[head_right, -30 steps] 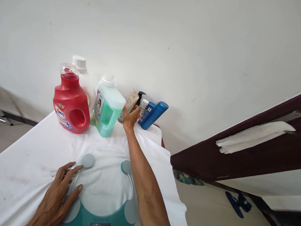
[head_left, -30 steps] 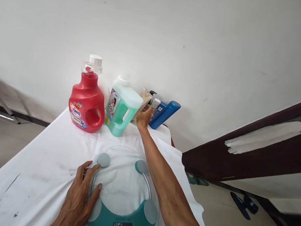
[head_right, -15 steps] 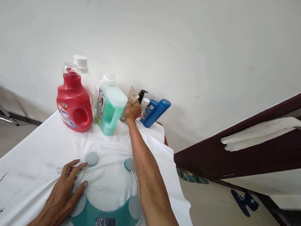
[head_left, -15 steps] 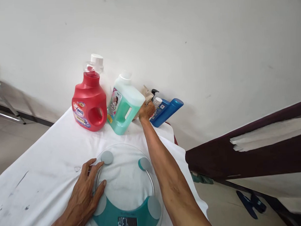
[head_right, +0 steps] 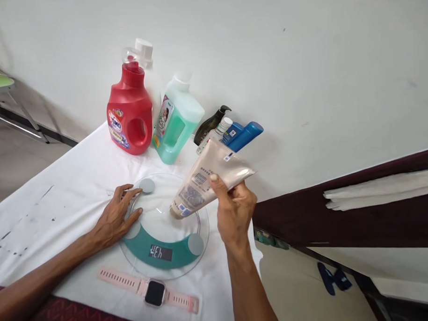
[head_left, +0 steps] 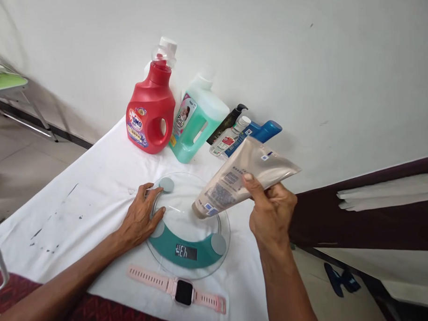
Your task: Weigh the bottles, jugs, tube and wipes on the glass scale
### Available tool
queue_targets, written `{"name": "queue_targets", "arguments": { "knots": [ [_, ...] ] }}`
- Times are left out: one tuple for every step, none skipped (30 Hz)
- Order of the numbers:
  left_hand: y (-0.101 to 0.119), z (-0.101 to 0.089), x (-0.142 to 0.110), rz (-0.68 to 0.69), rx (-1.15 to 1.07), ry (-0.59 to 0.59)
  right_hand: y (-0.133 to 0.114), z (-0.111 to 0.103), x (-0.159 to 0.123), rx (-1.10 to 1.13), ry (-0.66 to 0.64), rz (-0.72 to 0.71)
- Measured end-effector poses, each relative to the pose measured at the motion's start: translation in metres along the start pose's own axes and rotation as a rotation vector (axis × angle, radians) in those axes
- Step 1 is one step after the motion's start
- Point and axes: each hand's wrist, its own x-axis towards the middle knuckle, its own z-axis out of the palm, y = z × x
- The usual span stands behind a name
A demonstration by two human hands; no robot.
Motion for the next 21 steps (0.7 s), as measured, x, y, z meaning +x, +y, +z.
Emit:
{"name": "queue_targets", "arguments": {
  "knots": [
    [0.000,-0.001,0.000,0.008,-0.001,-0.002,-0.002,-0.001,-0.013,-0.012,-0.029,-0.002],
    [-0.001,-0.001,0.000,0.015,-0.002,-0.003,-0.004,-0.001,-0.023,-0.031,-0.047,-0.010],
    [-0.002,-0.001,0.000,0.021,-0.001,-0.004,-0.006,-0.001,-0.031,-0.046,-0.051,-0.016],
    [-0.002,-0.002,0.000,0.026,0.001,-0.006,-0.007,-0.001,-0.037,-0.056,-0.047,-0.023],
    [-0.003,-0.002,0.000,0.030,0.004,-0.009,-0.009,-0.001,-0.042,-0.061,-0.042,-0.030],
    [-0.004,-0.002,0.000,0.035,0.007,-0.012,-0.010,-0.002,-0.046,-0.060,-0.043,-0.034],
    [-0.004,-0.002,0.000,0.041,0.010,-0.015,-0.010,-0.002,-0.049,-0.056,-0.052,-0.032],
    [-0.005,-0.002,0.000,0.047,0.012,-0.019,-0.010,-0.003,-0.052,-0.045,-0.069,-0.025],
    [-0.006,-0.002,0.000,0.052,0.013,-0.022,-0.008,-0.004,-0.055,-0.024,-0.088,-0.018],
    [-0.006,-0.002,0.000,0.056,0.014,-0.024,-0.005,-0.005,-0.058,0.005,-0.102,-0.016],
    [-0.007,-0.002,0.000,0.060,0.015,-0.025,0.000,-0.007,-0.062,0.043,-0.104,-0.016],
    [-0.008,-0.002,0.000,0.066,0.015,-0.026,0.005,-0.008,-0.066,0.085,-0.095,-0.016],
    [-0.009,-0.001,-0.001,0.073,0.015,-0.026,0.012,-0.011,-0.070,0.123,-0.074,-0.010],
    [-0.009,-0.001,-0.001,0.081,0.014,-0.026,0.020,-0.013,-0.074,0.147,-0.032,0.002],
    [-0.010,-0.001,-0.001,0.086,0.013,-0.026,0.029,-0.016,-0.078,0.150,0.020,0.022],
    [-0.011,-0.001,-0.001,0.090,0.012,-0.028,0.039,-0.019,-0.082,0.134,0.078,0.050],
    [-0.011,0.000,-0.001,0.090,0.011,-0.029,0.051,-0.023,-0.086,0.109,0.134,0.084],
    [-0.011,0.000,-0.001,0.087,0.013,-0.031,0.063,-0.026,-0.089,0.080,0.183,0.121],
    [-0.011,0.000,-0.001,0.083,0.016,-0.033,0.076,-0.030,-0.091,0.056,0.217,0.163],
    [-0.011,0.000,-0.001,0.080,0.021,-0.036,0.089,-0.032,-0.093,0.038,0.236,0.212],
    [-0.010,-0.001,-0.001,0.078,0.028,-0.040,0.102,-0.035,-0.094,0.032,0.242,0.265]
  ]
}}
